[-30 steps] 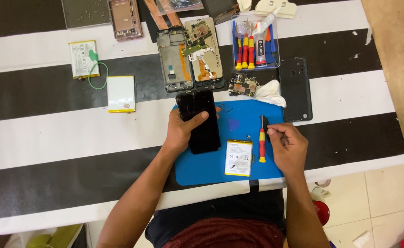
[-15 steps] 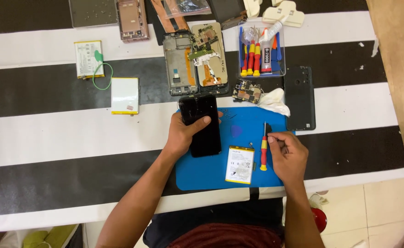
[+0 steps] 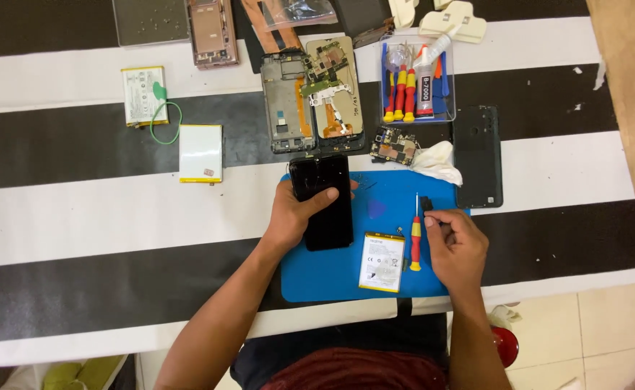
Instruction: Disassembling a smartphone by using a plastic prying tool to separate the back cover from the frame.
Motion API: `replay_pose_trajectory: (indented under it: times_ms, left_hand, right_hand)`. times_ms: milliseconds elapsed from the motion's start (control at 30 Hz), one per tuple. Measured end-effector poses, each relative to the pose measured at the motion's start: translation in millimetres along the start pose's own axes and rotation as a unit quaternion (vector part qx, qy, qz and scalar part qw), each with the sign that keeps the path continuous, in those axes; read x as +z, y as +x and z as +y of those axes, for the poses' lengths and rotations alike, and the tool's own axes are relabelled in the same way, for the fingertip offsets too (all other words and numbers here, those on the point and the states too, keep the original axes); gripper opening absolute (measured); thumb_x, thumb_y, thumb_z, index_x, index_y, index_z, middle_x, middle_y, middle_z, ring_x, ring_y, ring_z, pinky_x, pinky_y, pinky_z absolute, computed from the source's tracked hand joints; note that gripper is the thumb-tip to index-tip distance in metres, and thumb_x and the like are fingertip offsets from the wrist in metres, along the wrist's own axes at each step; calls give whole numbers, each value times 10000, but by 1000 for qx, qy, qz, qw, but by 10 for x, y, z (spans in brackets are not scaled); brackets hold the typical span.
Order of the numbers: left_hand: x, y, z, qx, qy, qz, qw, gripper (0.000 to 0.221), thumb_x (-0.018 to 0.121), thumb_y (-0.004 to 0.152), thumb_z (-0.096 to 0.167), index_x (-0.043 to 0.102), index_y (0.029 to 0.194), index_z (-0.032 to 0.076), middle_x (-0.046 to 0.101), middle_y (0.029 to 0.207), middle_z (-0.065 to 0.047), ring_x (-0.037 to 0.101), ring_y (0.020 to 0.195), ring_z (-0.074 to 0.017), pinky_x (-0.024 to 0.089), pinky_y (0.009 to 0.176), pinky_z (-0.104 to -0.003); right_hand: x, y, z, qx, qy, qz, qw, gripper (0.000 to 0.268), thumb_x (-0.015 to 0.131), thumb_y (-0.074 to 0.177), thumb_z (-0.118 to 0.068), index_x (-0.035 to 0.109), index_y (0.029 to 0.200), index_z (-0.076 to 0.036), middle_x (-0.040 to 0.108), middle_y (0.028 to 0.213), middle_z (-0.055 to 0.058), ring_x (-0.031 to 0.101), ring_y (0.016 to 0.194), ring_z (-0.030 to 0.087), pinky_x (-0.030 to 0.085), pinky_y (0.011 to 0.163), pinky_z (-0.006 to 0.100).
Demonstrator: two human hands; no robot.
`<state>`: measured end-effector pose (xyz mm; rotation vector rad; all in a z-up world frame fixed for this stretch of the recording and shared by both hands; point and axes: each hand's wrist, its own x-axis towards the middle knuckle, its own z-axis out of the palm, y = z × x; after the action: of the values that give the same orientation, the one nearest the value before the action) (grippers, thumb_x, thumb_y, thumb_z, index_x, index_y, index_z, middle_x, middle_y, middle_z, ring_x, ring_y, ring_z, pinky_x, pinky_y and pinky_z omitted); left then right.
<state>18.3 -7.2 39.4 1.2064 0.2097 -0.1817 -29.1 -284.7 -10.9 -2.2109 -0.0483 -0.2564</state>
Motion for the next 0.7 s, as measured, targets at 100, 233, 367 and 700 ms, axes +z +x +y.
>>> replay_pose_trajectory:
  times_ms: [100,233,367,700]
  left_hand:
    - [-18,26,-14,3,-4,-7,1000,217,856,847,250,766,823,54,769,715,-143,761,639,-228,636,533,-313]
    - [-8,6,20,4,-5,3,1000,201,854,841,241,763,823,63,773,725,-145,761,643,-229,634,538,-318]
    - [-7,-28,9,6,-9,-3,1000,195,850,848,238,764,834,64,772,730,-141,762,656,-225,642,550,-328]
    - [-201,-19,-149,-26,6,-74,997,382,725,900,340,766,1147,51,805,1132,-134,765,1079,-289,628,905,-419]
  right_hand:
    - [11,27,-33,3,0,-3,1000,60,727,995,26,787,997,25,713,786,166,596,546,225,432,456,314]
    - [14,6,7,-1,-3,-10,1000,50,727,994,30,777,999,30,708,776,170,599,541,238,430,447,324]
    - [-12,8,22,-8,-9,-15,1000,54,726,1006,18,779,1004,27,712,794,163,608,546,234,438,451,312]
    - [-216,23,196,38,5,-108,993,170,723,983,-131,781,1117,-44,822,973,88,777,835,135,630,738,241]
